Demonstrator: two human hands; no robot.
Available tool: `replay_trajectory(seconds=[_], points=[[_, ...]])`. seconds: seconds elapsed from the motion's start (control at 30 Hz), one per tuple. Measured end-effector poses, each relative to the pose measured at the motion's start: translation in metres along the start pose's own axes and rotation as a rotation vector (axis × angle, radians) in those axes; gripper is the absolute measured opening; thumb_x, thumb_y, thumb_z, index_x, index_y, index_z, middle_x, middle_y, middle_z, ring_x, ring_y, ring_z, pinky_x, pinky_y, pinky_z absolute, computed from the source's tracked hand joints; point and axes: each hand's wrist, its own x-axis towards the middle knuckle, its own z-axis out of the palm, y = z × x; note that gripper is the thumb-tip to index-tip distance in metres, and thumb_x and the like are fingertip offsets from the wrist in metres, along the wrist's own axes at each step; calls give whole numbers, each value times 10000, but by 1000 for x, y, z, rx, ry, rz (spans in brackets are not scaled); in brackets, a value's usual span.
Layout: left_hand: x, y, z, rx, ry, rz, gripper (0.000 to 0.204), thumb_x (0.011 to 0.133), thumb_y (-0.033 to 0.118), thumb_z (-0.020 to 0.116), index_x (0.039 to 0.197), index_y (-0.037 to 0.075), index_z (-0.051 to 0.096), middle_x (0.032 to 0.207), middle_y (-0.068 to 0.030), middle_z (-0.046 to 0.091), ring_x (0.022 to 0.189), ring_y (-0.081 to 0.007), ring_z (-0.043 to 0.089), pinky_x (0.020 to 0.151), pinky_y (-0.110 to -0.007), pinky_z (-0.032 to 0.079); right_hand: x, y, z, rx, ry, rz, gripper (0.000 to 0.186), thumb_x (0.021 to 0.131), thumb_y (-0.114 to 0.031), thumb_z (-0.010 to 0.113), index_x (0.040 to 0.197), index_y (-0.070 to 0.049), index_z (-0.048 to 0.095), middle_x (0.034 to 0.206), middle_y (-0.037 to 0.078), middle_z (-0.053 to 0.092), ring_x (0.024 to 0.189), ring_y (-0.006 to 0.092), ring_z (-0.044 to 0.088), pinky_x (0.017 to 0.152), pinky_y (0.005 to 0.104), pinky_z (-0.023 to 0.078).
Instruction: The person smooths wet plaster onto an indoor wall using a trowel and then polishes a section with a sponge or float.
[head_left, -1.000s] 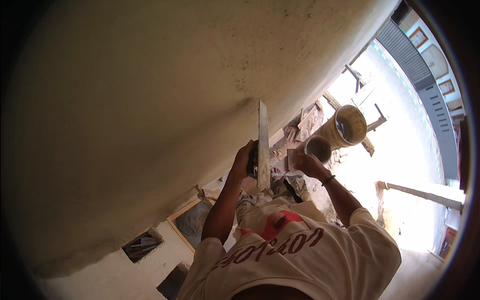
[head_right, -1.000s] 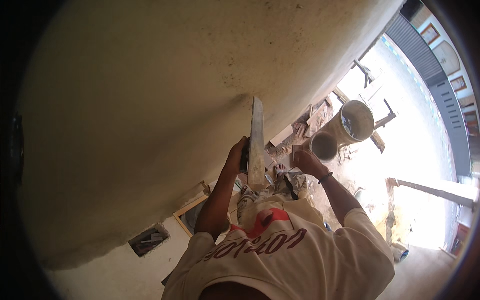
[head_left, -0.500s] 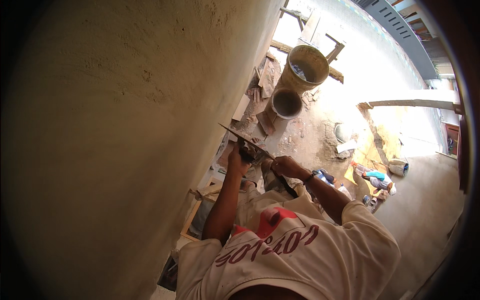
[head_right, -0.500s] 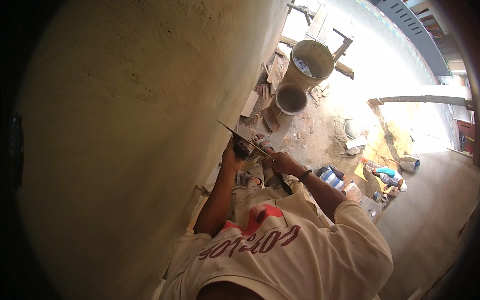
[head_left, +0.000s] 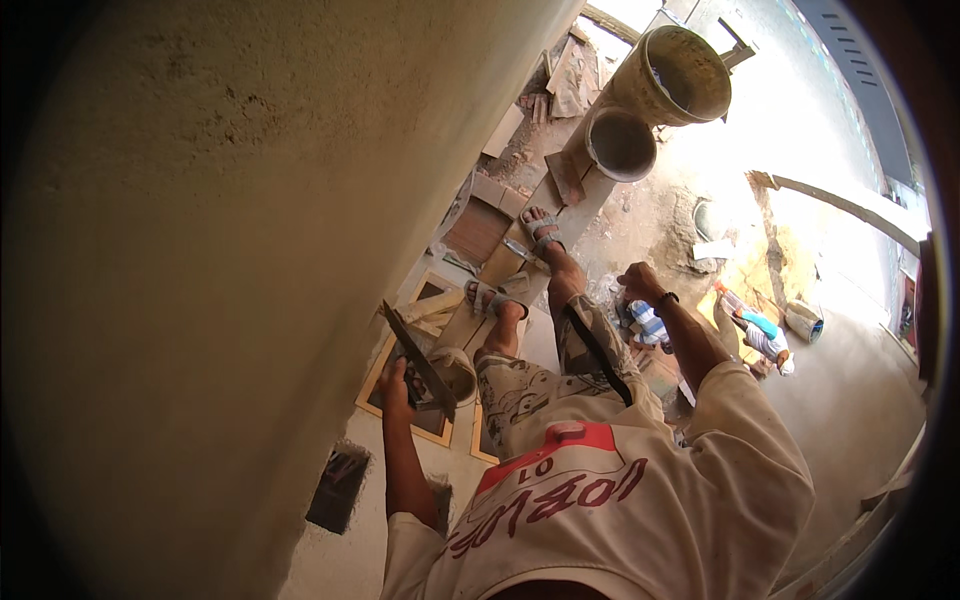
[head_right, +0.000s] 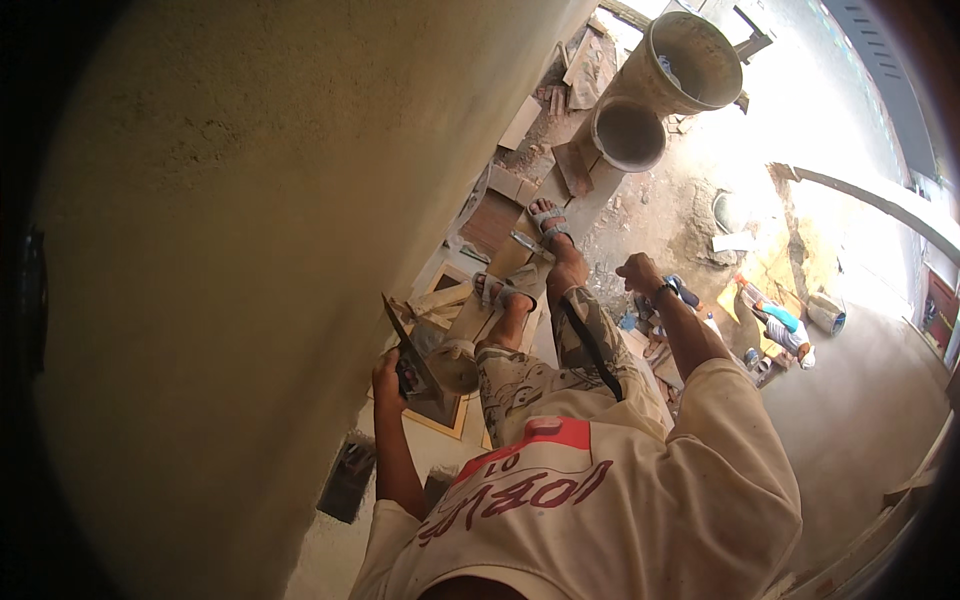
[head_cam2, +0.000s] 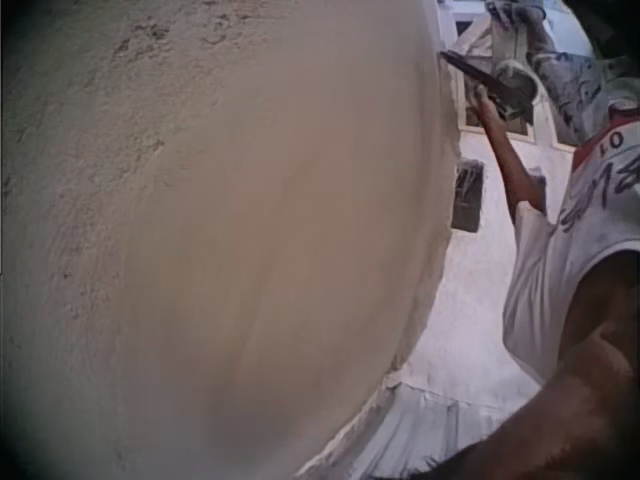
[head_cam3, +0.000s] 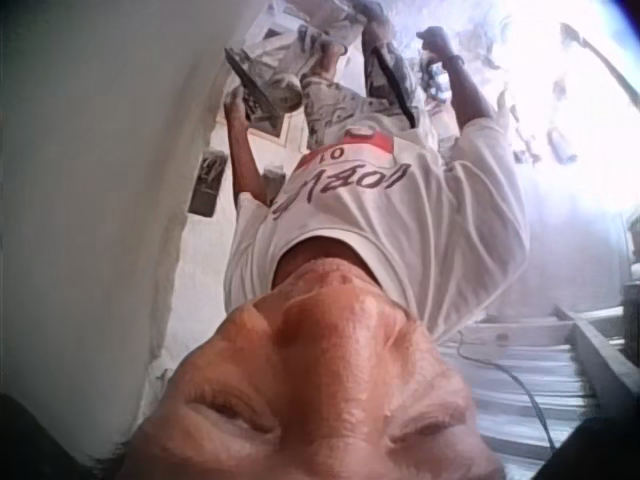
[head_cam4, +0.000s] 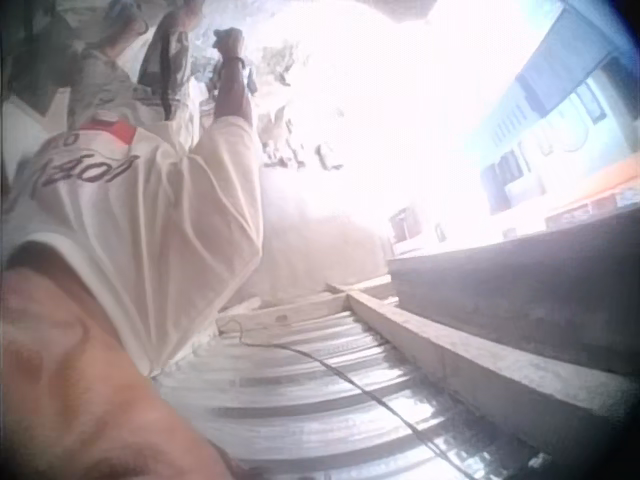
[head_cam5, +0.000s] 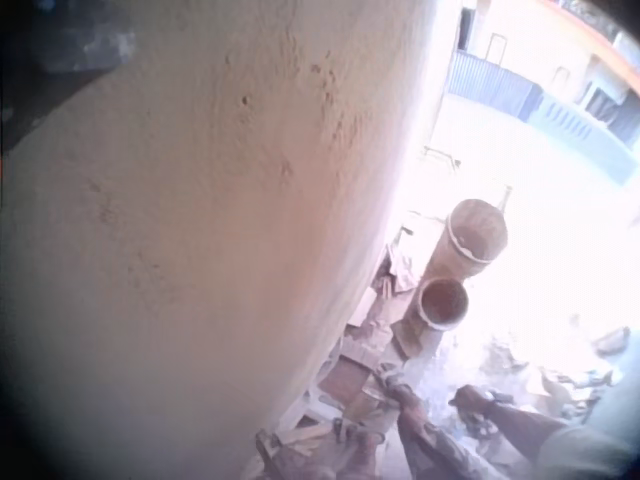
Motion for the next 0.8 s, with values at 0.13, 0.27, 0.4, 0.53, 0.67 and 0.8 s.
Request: replay_trajectory(seconds=[0.13, 0.27, 0.4, 0.53, 0.67, 0.8], points=[[0, -50, -62, 245, 192, 22, 243, 930, 200, 597, 1069, 21, 509, 753, -32, 508, 526, -146, 509, 461, -315, 441, 49, -55, 11, -66, -31, -73, 134, 759, -139, 639, 751, -6, 653, 669, 136, 642, 619, 270, 633, 585, 383, 502], [17, -118, -120, 333, 328, 20, 298, 919, 190, 615, 1097, -16, 492, 767, -65, 521, 541, -153, 516, 493, -319, 451, 128, -119, 52, -82, 68, -383, 189, 856, -154, 573, 905, 8, 657, 664, 113, 652, 592, 184, 650, 543, 334, 492], [22, -173, -144, 331, 424, -42, 313, 928, 173, 602, 1145, -31, 506, 792, -82, 548, 576, -155, 525, 536, -332, 468, 196, -151, 146, 83, -158, -202, 179, 834, -138, 598, 949, -15, 658, 758, 113, 668, 695, 211, 670, 610, 349, 519], [39, -220, -143, 268, 492, -81, 328, 906, 148, 604, 1161, -41, 521, 743, -73, 575, 542, -144, 541, 498, -300, 468, 233, -88, 275, -415, -153, -150, 215, 818, -154, 580, 971, -27, 662, 955, 201, 690, 931, 372, 669, 810, 463, 531], [78, -276, -139, 191, 493, -137, 261, 905, 138, 606, 1110, -21, 577, 756, -60, 576, 525, -127, 544, 465, -279, 457, 230, -46, 343, -565, -295, -150, 230, 860, -155, 553, 993, -10, 672, 999, 235, 683, 972, 367, 667, 826, 453, 530], [146, -341, -166, 244, 510, -73, 301, 888, 168, 633, 1102, -39, 590, 810, -84, 616, 590, -151, 576, 507, -283, 466, 260, 8, 399, -889, -343, -321, 221, 912, -206, 531, 1005, -94, 697, 963, 163, 708, 927, 305, 693, 766, 424, 543]])
